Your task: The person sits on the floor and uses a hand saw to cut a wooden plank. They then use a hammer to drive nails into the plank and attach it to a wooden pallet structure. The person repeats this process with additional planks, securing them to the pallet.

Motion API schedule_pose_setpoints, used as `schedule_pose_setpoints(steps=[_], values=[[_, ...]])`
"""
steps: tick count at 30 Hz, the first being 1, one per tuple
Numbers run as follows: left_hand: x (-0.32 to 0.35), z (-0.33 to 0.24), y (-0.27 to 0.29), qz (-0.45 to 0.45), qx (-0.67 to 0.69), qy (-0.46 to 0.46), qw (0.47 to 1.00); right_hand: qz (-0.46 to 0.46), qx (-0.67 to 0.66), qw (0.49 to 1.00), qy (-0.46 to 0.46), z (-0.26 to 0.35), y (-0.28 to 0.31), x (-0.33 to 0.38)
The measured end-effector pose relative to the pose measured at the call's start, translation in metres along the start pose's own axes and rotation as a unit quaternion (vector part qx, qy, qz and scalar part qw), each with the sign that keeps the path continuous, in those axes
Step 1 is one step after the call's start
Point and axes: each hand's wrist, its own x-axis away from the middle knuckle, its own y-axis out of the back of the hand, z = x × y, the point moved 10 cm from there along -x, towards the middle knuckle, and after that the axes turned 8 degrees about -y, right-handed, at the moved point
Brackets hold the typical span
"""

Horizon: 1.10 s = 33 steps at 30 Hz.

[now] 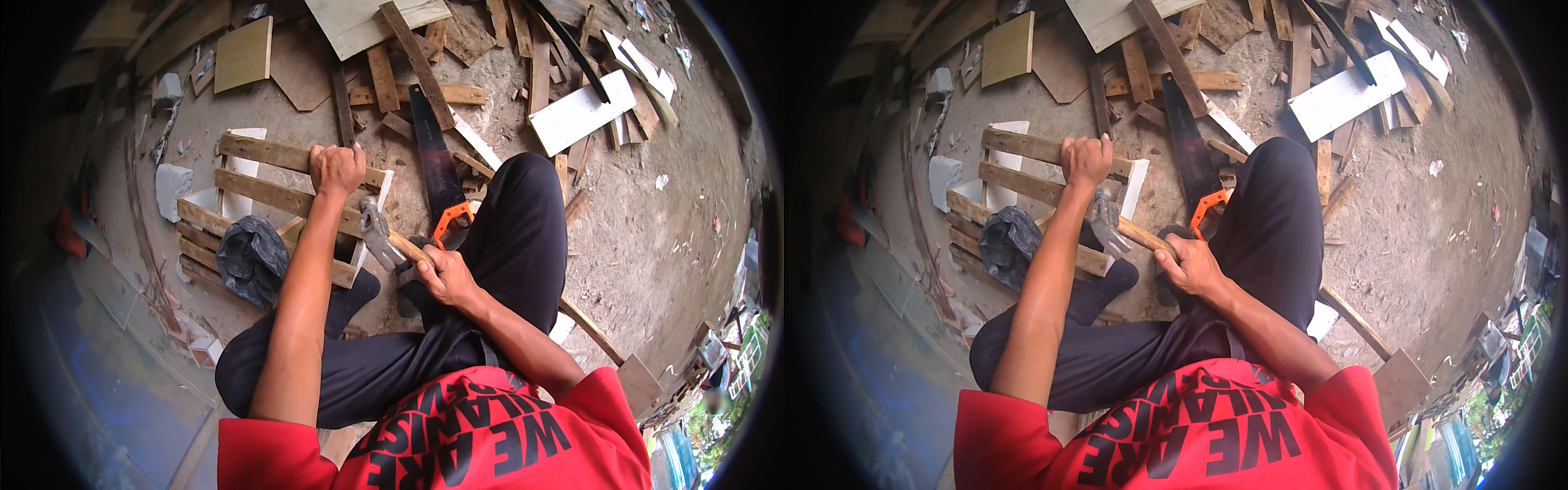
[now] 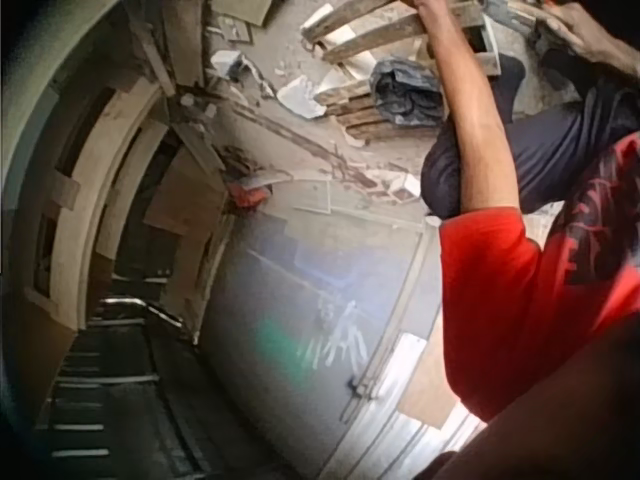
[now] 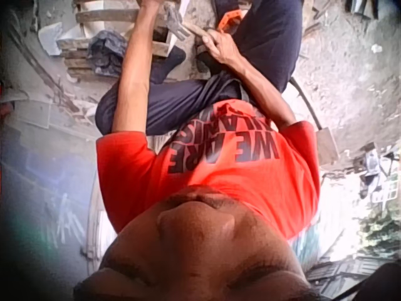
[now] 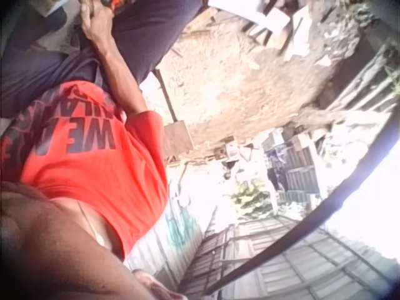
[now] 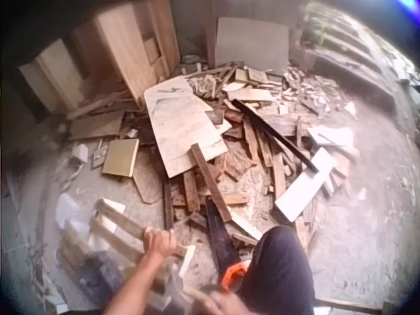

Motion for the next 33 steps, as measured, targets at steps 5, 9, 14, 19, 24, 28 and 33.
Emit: schedule_pose_setpoints(steps=[5,9,14,19,24,28,33], values=[[0.0,0.0,0.001,0.007,0.006,0.003,1.0,-0.071,-0.046,0.993,-0.08,-0.033,0.006,-0.001],[0.001,0.003,0.0,-0.01,0.016,0.004,1.0,-0.108,-0.182,0.975,0.072,-0.023,0.014,0.003],[0.003,0.008,-0.004,0.008,0.024,0.024,0.999,-0.075,0.024,0.992,-0.099,-0.034,-0.002,-0.019],[0.005,0.009,-0.004,-0.008,0.041,0.023,0.999,-0.091,0.034,0.995,0.009,-0.011,-0.003,-0.018],[0.005,0.009,-0.007,0.04,0.046,0.034,0.998,-0.082,0.132,0.988,0.003,-0.019,-0.007,-0.012],[0.006,0.01,-0.008,0.065,0.049,0.045,0.996,-0.055,0.125,0.99,-0.033,-0.023,-0.008,-0.015],[0.005,0.009,-0.008,0.062,0.045,0.041,0.996,-0.092,0.069,0.98,0.163,0.001,-0.007,0.0]])
